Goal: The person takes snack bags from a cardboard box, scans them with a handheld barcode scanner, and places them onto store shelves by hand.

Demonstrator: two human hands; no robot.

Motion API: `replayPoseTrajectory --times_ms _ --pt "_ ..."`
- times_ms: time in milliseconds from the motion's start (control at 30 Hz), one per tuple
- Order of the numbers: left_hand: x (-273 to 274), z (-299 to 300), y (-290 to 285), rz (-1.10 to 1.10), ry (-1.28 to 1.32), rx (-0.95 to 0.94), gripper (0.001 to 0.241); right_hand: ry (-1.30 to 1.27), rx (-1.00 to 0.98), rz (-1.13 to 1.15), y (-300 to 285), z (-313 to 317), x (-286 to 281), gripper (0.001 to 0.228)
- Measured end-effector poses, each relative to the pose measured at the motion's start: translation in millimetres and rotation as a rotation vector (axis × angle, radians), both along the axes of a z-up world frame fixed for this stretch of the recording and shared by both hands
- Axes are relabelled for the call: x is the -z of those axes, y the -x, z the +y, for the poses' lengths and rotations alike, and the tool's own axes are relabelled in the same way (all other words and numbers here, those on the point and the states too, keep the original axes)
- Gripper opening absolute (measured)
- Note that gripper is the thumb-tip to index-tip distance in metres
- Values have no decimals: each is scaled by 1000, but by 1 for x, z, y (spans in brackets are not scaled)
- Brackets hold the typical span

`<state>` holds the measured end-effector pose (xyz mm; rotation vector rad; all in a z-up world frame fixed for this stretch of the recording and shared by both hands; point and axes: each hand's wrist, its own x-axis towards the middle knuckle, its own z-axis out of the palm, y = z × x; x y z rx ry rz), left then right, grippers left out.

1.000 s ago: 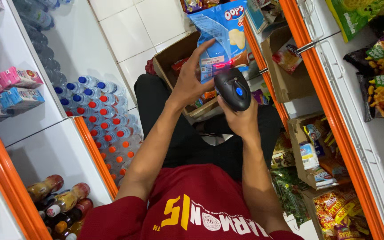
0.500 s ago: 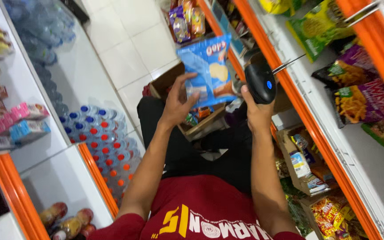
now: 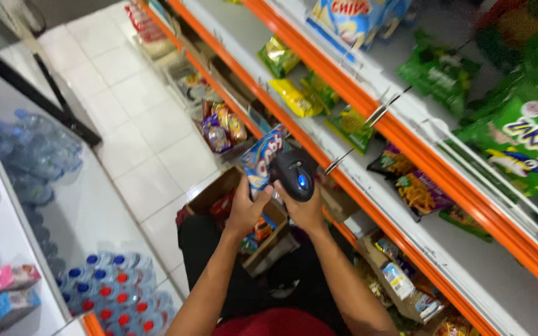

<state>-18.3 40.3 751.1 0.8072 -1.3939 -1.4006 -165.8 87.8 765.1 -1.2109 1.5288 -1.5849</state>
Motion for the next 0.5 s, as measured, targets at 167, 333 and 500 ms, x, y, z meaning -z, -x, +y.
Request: replayPoseTrajectory --times_ms 167,333,500 --pt "-24 -30 7 7 46 -106 61 114 -13 -65 28 -20 -26 27" --pt "-42 -79 4 -11 64 20 57 15 -179 -355 69 -30 -61 36" --pt "-113 -132 23 30 176 167 69 164 -277 -52 90 -48 -123 57"
